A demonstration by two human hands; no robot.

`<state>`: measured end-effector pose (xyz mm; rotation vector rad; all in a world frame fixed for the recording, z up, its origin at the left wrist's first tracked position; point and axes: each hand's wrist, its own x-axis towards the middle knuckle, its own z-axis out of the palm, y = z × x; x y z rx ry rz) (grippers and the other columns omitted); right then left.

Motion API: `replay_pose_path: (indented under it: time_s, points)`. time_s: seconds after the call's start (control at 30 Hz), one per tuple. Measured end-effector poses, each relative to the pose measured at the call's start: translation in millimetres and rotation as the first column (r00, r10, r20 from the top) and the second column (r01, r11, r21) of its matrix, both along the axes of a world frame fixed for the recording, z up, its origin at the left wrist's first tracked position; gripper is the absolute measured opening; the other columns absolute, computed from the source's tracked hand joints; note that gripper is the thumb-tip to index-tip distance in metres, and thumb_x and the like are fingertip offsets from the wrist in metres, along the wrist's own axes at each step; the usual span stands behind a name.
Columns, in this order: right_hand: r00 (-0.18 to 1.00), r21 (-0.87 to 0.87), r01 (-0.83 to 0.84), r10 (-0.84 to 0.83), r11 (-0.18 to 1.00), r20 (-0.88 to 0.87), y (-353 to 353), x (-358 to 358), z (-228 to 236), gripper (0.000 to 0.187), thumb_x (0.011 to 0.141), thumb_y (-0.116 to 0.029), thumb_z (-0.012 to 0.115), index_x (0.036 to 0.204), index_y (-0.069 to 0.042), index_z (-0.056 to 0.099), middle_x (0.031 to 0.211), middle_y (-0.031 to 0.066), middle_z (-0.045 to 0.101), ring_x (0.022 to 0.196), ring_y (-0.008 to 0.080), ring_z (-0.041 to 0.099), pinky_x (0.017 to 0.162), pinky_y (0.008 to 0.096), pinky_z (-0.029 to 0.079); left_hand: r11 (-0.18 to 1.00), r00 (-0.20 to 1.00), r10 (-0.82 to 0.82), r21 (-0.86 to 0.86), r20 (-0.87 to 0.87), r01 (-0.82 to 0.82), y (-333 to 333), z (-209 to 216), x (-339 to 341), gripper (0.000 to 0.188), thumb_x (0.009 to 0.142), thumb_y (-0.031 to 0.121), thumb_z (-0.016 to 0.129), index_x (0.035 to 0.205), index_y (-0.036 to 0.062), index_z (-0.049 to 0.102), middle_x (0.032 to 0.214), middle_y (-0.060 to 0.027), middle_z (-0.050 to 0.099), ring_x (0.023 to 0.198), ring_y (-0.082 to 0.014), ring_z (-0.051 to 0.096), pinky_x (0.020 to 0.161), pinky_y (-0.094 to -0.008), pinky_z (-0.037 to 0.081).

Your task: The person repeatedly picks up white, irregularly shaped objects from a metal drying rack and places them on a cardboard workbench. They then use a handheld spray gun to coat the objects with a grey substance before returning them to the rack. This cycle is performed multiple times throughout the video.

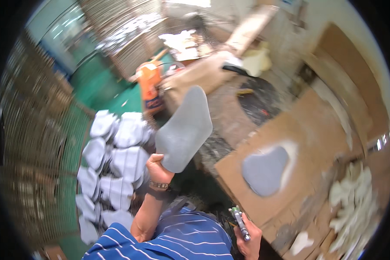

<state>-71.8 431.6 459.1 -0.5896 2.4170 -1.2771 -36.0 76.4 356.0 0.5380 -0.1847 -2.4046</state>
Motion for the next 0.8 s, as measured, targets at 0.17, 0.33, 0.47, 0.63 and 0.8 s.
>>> replay_pose_path:
  time_s: [0.17, 0.33, 0.47, 0.63, 0.8]
  points:
    - [0.973, 0.118, -0.205, 0.189, 0.972, 0.135, -41.3, 9.0, 11.5, 0.047, 0.081, 0.001, 0.064, 0.128, -0.001, 0.065, 0.076, 0.0024, 0.058, 0.069, 0.0075, 0.05, 0.062, 0.0257, 0.043, 0.92, 0.919, 0.366, 0.093, 0.148, -0.381, -46.8, -38.8, 128.6, 0.036, 0.073, 0.012, 0.058, 0.107, 0.0011, 0.063, 0.109, -0.0123, 0.066, 0.1, -0.0321, 0.063, 0.097, -0.0462, 0.05]
    - [0.923, 0.209, -0.386, 0.377, 0.899, 0.081, -87.0, 20.6, 33.2, 0.045, 0.083, -0.001, 0.063, 0.127, -0.002, 0.066, 0.071, -0.0002, 0.053, 0.066, 0.0073, 0.047, 0.058, 0.0261, 0.041, 0.752, 0.735, 0.652, -0.03, 0.188, -0.659, -105.4, -57.9, 231.8, 0.038, 0.071, 0.012, 0.059, 0.107, 0.0011, 0.063, 0.104, -0.0102, 0.068, 0.097, -0.0316, 0.065, 0.097, -0.0483, 0.05]
    - [0.882, 0.222, -0.471, 0.451, 0.853, 0.137, -131.7, 22.5, 40.9, 0.044, 0.083, -0.002, 0.064, 0.127, -0.002, 0.066, 0.07, -0.0006, 0.051, 0.065, 0.0071, 0.047, 0.057, 0.0268, 0.041, 0.607, 0.585, 0.79, -0.103, 0.182, -0.788, -142.0, -36.8, 290.2, 0.039, 0.072, 0.013, 0.059, 0.109, 0.0032, 0.062, 0.103, -0.0078, 0.067, 0.096, -0.0284, 0.065, 0.093, -0.0439, 0.052]
    - [0.829, 0.216, -0.558, 0.528, 0.801, 0.186, -171.2, 41.2, 52.1, 0.044, 0.084, -0.002, 0.063, 0.128, -0.002, 0.065, 0.076, 0.0009, 0.055, 0.07, 0.0075, 0.049, 0.061, 0.026, 0.043, 0.356, 0.325, 0.93, -0.193, 0.175, -0.914, -127.5, -52.9, 376.2, 0.046, 0.074, 0.015, 0.058, 0.117, 0.0022, 0.06, 0.115, -0.0102, 0.064, 0.109, -0.0305, 0.061, 0.101, -0.0461, 0.047]
    - [0.793, 0.148, -0.604, 0.571, 0.783, 0.213, -183.0, 49.6, 48.0, 0.045, 0.084, -0.001, 0.062, 0.129, -0.002, 0.064, 0.08, 0.0024, 0.056, 0.073, 0.0086, 0.049, 0.064, 0.026, 0.044, 0.058, 0.018, 0.916, -0.087, 0.401, -0.995, -76.5, -174.0, 424.1, 0.048, 0.076, 0.019, 0.06, 0.118, -0.0042, 0.06, 0.119, -0.0162, 0.064, 0.114, -0.0365, 0.06, 0.102, -0.0501, 0.047]
